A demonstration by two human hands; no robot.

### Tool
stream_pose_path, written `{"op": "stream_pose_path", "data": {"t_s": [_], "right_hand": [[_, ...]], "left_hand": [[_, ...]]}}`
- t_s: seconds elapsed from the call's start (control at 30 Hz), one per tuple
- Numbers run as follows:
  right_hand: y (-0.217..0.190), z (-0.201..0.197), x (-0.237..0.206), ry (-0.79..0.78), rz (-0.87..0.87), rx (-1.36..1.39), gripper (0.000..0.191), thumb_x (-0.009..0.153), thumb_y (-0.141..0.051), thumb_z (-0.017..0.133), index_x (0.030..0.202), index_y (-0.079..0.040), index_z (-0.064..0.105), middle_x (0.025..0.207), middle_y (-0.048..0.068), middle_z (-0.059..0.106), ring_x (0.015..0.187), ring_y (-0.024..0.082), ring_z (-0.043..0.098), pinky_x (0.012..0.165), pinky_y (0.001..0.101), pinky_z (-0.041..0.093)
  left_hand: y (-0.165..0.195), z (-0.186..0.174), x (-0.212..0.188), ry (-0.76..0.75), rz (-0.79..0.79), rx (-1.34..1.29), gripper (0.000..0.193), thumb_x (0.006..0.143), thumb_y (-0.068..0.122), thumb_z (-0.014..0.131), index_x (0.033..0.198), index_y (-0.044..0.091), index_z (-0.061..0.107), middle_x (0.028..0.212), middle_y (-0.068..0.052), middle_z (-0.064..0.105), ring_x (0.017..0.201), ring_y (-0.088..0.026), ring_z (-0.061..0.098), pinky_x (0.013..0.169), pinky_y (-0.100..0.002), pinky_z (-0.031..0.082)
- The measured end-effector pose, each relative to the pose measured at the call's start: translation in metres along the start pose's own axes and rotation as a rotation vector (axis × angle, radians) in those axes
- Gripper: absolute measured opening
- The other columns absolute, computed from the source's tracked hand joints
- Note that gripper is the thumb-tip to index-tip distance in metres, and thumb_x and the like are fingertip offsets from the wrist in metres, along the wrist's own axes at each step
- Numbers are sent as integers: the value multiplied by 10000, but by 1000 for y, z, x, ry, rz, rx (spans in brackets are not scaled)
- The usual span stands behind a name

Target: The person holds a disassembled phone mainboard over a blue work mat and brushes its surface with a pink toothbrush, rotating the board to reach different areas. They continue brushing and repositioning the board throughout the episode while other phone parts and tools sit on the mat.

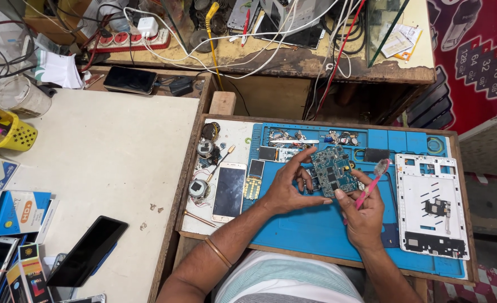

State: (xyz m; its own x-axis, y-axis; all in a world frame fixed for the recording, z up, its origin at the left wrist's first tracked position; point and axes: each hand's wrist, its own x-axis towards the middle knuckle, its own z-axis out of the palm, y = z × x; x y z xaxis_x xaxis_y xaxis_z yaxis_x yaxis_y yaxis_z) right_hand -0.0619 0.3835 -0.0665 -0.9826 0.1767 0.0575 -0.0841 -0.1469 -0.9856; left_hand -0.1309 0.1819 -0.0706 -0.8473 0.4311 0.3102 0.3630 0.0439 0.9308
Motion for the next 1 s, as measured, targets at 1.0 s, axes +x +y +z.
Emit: {"op": "stream_pose_path", "data": {"t_s": [1.0], "right_hand": [[-2,0,-2,8,13,13,582,919,-105,716,1434,5,467,800,53,684,536,15,495,437,174,340]], "left_hand": [[-4,2,1,-27,35,-37,1125,699,351,971,1530,150,239,1297,-140,573,875,-110,651,684,-278,573]]}}
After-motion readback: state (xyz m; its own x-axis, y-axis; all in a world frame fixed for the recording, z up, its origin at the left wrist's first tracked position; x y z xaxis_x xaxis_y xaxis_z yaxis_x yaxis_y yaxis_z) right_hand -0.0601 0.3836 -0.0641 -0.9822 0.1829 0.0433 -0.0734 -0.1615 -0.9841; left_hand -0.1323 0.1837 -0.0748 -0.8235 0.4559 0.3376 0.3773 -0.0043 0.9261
